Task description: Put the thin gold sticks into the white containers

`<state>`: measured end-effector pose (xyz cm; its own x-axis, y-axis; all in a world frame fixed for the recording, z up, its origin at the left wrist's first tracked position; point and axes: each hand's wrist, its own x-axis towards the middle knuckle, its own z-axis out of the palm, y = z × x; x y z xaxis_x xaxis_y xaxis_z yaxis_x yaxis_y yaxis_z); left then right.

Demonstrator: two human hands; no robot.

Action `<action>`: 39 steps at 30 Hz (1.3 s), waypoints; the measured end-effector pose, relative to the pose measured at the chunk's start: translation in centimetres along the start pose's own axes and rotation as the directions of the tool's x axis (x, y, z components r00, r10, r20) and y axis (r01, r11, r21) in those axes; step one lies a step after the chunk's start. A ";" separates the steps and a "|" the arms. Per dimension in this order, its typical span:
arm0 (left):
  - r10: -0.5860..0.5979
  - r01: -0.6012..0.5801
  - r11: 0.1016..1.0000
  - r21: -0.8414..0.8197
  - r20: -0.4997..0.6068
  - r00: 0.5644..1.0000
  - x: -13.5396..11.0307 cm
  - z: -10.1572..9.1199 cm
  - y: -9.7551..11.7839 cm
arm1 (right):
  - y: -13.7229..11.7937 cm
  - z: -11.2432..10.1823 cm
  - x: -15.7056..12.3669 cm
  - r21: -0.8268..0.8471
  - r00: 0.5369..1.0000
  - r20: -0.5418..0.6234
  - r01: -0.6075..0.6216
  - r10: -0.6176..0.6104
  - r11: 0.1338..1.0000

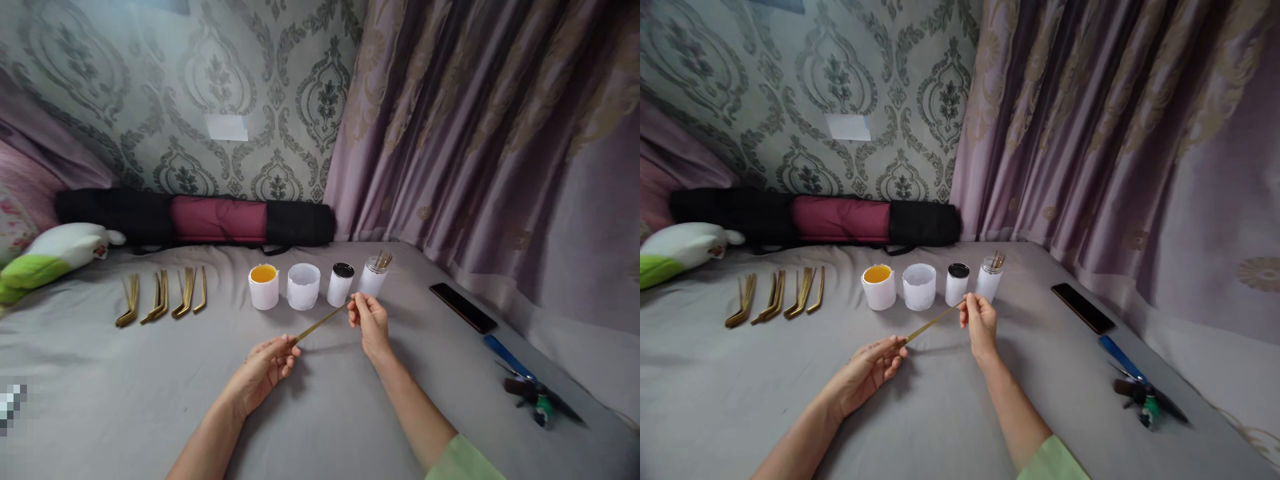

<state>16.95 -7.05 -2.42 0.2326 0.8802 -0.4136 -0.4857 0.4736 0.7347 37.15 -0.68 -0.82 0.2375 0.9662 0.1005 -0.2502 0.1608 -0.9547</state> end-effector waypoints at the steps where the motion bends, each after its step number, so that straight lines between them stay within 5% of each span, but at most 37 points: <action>1: 0.000 0.000 1.000 -0.001 -0.001 1.000 0.0 0.0 0.0 | -0.2 -0.1 0.1 0.000 1.000 -0.005 0.002 -0.002 1.000; 9: 0.001 -0.001 1.000 -0.004 0.001 1.000 0.0 -0.4 -0.1 | -3.9 -2.1 1.1 -0.025 0.997 -0.065 0.049 -0.050 0.999; 20: -0.009 0.008 0.999 -0.043 -0.010 1.000 0.3 -0.5 0.0 | -12.5 -4.7 3.4 -0.140 0.959 -0.133 0.233 -0.252 0.962; 28: -0.011 0.010 0.999 -0.037 -0.024 1.000 -0.2 0.0 0.2 | -16.9 -5.7 6.2 -0.298 0.890 -0.160 0.370 -0.428 0.880; 39: 0.000 -0.001 0.999 -0.047 -0.017 1.000 -0.1 -0.3 0.1 | -19.6 -5.7 9.0 -0.442 0.762 -0.163 0.511 -0.626 0.737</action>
<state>16.63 -7.13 -2.44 0.2181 0.8798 -0.4223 -0.5254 0.4705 0.7089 49.53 3.74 17.21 0.4912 0.6028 0.6288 0.3521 0.5229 -0.7763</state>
